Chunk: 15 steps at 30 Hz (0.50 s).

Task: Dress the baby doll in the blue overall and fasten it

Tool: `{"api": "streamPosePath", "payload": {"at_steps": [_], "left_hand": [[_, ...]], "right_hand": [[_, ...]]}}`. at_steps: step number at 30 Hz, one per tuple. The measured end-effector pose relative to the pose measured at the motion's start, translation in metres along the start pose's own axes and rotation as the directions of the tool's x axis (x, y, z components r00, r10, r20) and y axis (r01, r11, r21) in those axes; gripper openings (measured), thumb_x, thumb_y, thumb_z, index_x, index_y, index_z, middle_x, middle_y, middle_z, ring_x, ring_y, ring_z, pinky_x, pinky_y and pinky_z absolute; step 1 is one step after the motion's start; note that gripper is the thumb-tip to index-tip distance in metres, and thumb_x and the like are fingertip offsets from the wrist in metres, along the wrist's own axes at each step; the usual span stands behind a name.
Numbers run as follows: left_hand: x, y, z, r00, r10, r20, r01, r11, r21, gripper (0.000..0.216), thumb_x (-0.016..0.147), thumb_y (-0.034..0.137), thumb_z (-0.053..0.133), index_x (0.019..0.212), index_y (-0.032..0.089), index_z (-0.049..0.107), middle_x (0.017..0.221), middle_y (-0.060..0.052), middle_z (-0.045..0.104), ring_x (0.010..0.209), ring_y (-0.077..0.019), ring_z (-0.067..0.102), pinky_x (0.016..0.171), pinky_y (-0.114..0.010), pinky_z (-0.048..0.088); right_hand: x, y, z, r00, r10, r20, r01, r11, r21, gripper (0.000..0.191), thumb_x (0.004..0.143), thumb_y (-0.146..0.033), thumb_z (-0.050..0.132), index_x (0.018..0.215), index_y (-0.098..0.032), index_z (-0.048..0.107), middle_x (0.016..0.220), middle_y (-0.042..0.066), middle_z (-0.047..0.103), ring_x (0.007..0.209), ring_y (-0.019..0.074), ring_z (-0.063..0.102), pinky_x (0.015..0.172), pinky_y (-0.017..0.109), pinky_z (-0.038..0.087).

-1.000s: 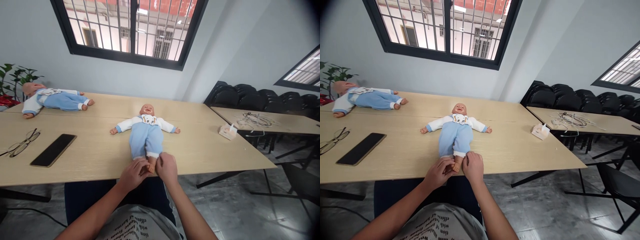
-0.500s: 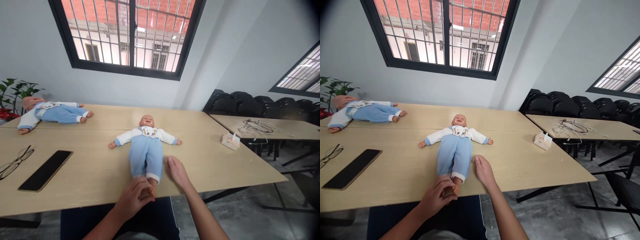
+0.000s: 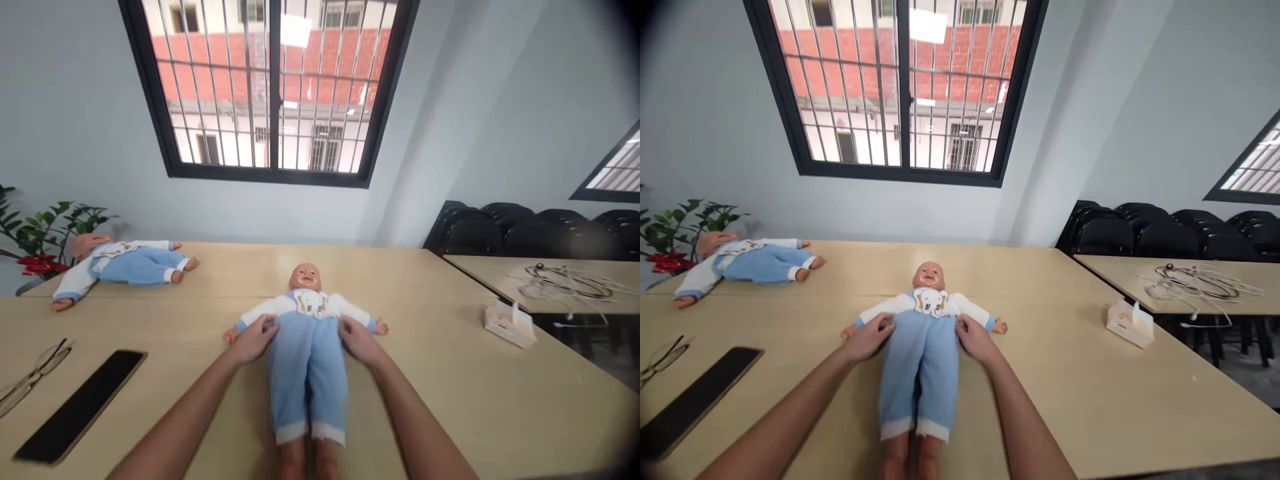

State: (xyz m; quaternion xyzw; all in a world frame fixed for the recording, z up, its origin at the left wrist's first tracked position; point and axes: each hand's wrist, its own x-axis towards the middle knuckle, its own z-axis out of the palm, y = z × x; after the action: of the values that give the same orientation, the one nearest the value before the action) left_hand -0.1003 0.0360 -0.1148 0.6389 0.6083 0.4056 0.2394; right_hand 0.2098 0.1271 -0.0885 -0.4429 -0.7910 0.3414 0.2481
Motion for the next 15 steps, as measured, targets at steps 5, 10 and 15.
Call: {"api": "streamPosePath", "payload": {"at_steps": [5,10,15], "left_hand": [[-0.009,-0.020,0.013,1.000,-0.017,0.009,0.016,0.992,0.125,0.027,0.098,0.047,0.043,0.089,0.023,0.052,0.081,0.000,0.063,0.077,-0.0191,0.060,0.073,-0.030,0.046],[-0.005,-0.028,0.019,0.997,-0.066,-0.051,0.067,0.997,0.030,0.036,0.101,0.053,0.034,0.099,0.023,0.053,0.095,-0.004,0.066,0.092,-0.0235,0.062,0.084,-0.034,0.046],[-0.005,-0.026,0.017,0.998,-0.061,-0.011,0.057,0.981,-0.184,0.044,0.101,0.061,0.033,0.103,0.022,0.053,0.072,0.002,0.056,0.069,-0.0208,0.055,0.070,-0.032,0.044]], "right_hand": [[-0.001,0.021,0.011,0.986,-0.045,-0.163,0.034,0.997,-0.069,0.022,0.095,-0.038,0.045,0.084,-0.021,0.055,0.076,0.001,0.059,0.073,0.0199,0.054,0.068,0.029,0.040],[0.003,0.024,0.014,0.990,0.007,-0.142,-0.045,0.964,-0.261,0.013,0.093,-0.027,0.047,0.081,-0.022,0.050,0.084,0.004,0.066,0.078,0.0209,0.059,0.069,0.028,0.036],[0.001,0.023,0.011,0.993,0.030,-0.113,-0.064,0.947,-0.316,0.014,0.096,-0.026,0.048,0.082,-0.022,0.050,0.085,0.005,0.067,0.081,0.0216,0.061,0.069,0.028,0.035]]}}
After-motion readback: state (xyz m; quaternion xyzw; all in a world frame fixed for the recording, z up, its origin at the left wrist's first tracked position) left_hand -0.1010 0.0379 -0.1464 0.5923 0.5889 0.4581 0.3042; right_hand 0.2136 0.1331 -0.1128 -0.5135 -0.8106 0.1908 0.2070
